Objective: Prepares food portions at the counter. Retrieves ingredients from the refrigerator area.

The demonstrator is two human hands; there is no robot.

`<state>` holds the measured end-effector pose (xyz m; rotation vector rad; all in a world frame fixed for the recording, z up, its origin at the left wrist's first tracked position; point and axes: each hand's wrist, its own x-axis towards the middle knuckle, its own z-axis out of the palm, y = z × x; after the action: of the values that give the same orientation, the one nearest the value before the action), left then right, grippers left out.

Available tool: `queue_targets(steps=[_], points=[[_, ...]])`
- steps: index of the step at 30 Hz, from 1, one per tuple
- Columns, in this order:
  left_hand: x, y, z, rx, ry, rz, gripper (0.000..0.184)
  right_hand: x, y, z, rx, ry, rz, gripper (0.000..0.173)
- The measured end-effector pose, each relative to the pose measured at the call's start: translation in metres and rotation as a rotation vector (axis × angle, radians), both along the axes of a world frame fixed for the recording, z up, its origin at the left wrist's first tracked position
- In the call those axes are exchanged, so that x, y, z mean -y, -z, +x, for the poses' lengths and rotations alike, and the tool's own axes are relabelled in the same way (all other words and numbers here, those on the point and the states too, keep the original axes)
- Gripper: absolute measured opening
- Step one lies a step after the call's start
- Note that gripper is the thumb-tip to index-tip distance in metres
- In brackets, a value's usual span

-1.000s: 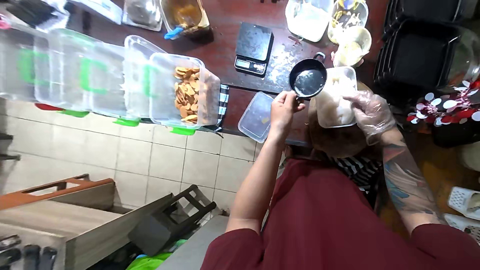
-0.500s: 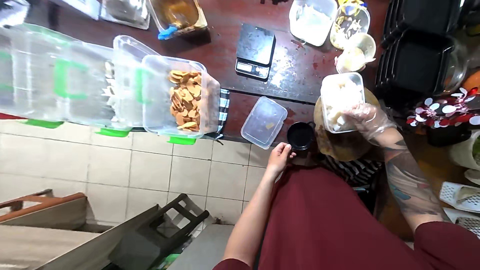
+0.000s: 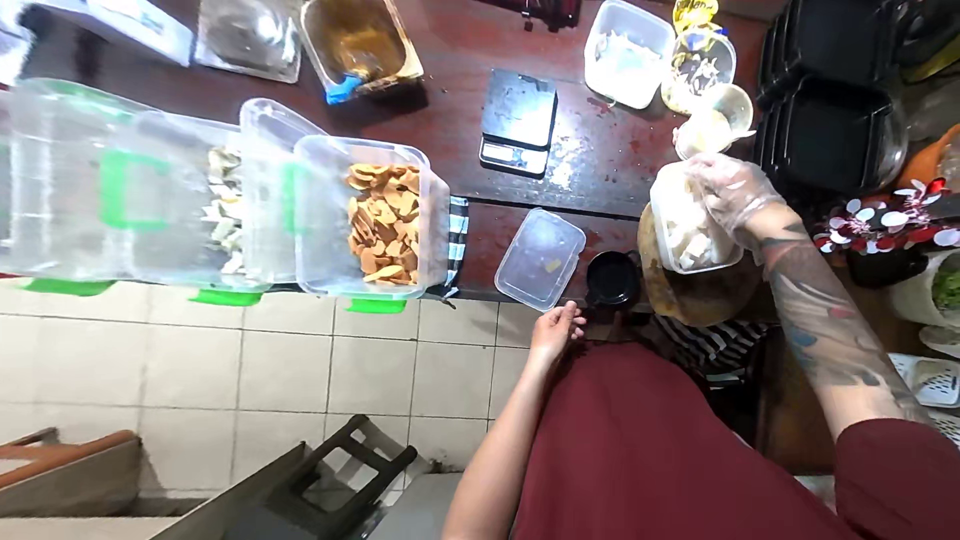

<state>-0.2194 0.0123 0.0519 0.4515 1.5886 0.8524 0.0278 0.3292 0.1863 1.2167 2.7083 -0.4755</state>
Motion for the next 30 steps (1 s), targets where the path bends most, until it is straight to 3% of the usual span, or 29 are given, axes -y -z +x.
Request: queue_targets(steps=[3, 7, 10, 12, 14, 17, 21, 24, 30], points=[[0.017, 0.011, -0.015, -0.133, -0.276, -0.119, 0.050, -0.011, -0.011, -0.003, 0.108, -0.018, -0.039, 0.035], [0.017, 0.017, -0.028, -0.152, -0.663, -0.171, 0.062, 0.003, -0.009, 0.009, -0.053, -0.170, 0.006, 0.035], [0.011, 0.029, -0.042, -0.155, -0.789, -0.084, 0.070, 0.012, 0.004, 0.011, -0.045, -0.260, -0.071, 0.033], [0.008, 0.029, -0.048, -0.155, -0.802, -0.030, 0.064, 0.015, -0.003, 0.019, -0.250, -0.182, -0.014, 0.031], [0.011, 0.025, -0.047, -0.163, -0.766, -0.004, 0.055, 0.018, -0.016, 0.030, -0.377, 0.008, 0.030, 0.033], [0.021, 0.016, -0.039, -0.264, -0.627, -0.011, 0.041, 0.017, -0.027, 0.051, -0.225, 0.293, 0.063, 0.034], [0.016, -0.020, -0.017, -0.360, -0.615, 0.193, 0.029, 0.025, -0.014, 0.088, -0.123, 0.592, -0.264, 0.043], [-0.010, -0.063, 0.013, -0.560, -0.441, 0.424, 0.031, 0.043, 0.009, 0.101, -0.233, 0.637, -0.539, 0.040], [-0.092, -0.098, 0.084, -1.024, 0.159, 0.925, 0.018, 0.081, 0.041, 0.122, -0.375, 0.442, -0.492, 0.021]])
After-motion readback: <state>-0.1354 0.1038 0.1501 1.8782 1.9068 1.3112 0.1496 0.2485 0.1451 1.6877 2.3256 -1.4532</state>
